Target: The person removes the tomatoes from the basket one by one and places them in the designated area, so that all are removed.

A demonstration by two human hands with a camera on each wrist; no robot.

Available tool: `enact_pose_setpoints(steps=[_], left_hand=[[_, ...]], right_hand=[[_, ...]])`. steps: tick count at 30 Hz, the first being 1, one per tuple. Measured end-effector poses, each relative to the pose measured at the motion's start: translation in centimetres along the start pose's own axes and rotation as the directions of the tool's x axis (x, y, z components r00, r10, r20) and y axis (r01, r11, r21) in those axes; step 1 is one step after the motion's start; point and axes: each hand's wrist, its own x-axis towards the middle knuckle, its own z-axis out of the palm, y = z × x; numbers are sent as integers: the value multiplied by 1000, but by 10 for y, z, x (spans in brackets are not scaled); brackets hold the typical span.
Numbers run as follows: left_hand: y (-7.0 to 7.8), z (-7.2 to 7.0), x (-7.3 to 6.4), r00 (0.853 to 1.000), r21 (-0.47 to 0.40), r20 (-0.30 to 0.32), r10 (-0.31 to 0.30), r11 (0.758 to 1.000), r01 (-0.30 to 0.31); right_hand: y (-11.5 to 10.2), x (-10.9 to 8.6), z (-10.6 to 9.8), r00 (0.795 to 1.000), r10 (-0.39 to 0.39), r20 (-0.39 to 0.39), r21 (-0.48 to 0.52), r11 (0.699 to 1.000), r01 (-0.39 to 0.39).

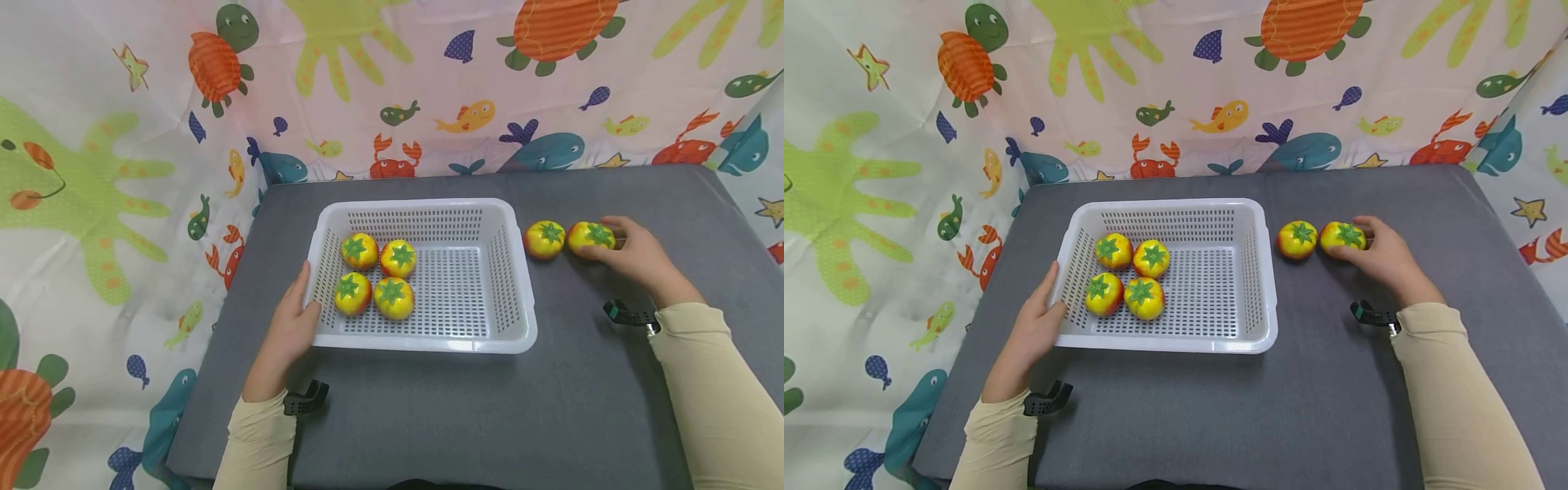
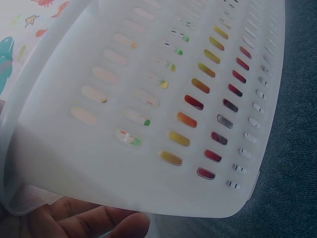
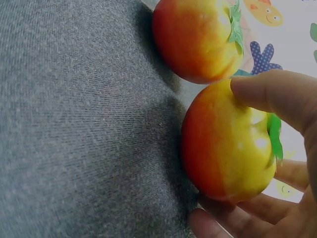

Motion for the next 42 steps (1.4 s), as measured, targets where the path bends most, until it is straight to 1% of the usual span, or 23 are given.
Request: enact_pose_setpoints(steps=[6,12,26,29,33,36,42], left_hand=[[-3,1,-2,1000,-12,5,-13,1000,13],[-1,0,0,1000,-16,-1,6,1000,-6],[0,0,1,1000,-15,-3,12,1000,-12],[0,0,0,1000,-5,-3,12,1000,-12],[0,0,0,1000,4,-6,17,1000,-17],[0,0,0,1000,2,-11,20,1000,-20],[1,0,0,1000,3,-11,14,1000,-14]], right_hand=[[0,0,0,1000,-8,9,-8,1000,8],[2,0,-1,1000,-14,7,-5,1000,14],[4,-3,-5,999,0,43,9,1000,0],[3,-5,-5,1000,-7,17,-21,1000,8],[-3,-8,-4,997,-47,-54,-85,995,42],[-11,-11,-5,993,-72,-99,-105,993,61],[-31,-18,-8,989,-72,-127,-113,992,58]])
